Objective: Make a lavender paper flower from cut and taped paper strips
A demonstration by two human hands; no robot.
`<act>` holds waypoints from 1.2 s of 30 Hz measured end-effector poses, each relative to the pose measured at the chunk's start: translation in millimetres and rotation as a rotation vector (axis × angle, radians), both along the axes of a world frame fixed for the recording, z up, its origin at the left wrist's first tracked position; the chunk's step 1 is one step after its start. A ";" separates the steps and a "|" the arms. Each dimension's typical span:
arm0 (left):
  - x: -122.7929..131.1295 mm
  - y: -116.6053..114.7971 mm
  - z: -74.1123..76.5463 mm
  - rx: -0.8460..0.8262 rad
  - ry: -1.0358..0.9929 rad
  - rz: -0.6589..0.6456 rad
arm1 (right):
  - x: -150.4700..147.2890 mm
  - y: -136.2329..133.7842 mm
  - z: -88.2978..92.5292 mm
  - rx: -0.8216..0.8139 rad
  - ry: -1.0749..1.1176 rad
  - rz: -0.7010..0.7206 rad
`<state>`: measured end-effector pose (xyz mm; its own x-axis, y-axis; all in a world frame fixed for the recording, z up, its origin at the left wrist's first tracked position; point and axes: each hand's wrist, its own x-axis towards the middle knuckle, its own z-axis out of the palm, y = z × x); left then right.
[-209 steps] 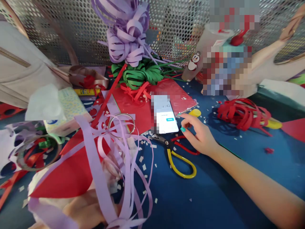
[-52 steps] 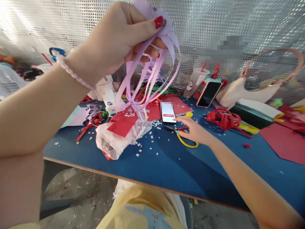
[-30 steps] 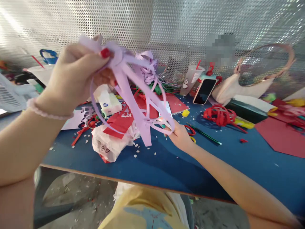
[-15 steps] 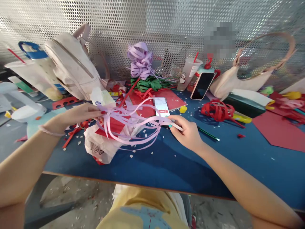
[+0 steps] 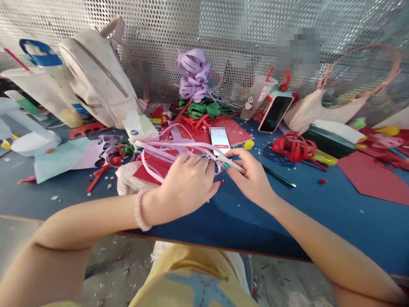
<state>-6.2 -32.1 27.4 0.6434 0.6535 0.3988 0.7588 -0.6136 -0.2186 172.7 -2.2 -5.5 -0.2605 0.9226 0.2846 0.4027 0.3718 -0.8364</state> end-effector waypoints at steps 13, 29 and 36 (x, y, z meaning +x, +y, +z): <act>1.8 40.8 -6.3 -0.329 -0.168 -0.169 | -5.1 -10.5 14.5 0.029 -0.042 -0.047; -22.7 81.2 -13.6 -0.664 -0.068 -0.168 | 32.7 5.3 -2.1 0.090 0.112 -0.154; -13.7 58.0 -24.1 -0.004 -0.059 0.013 | 33.8 -0.4 -15.4 -0.023 0.044 -0.083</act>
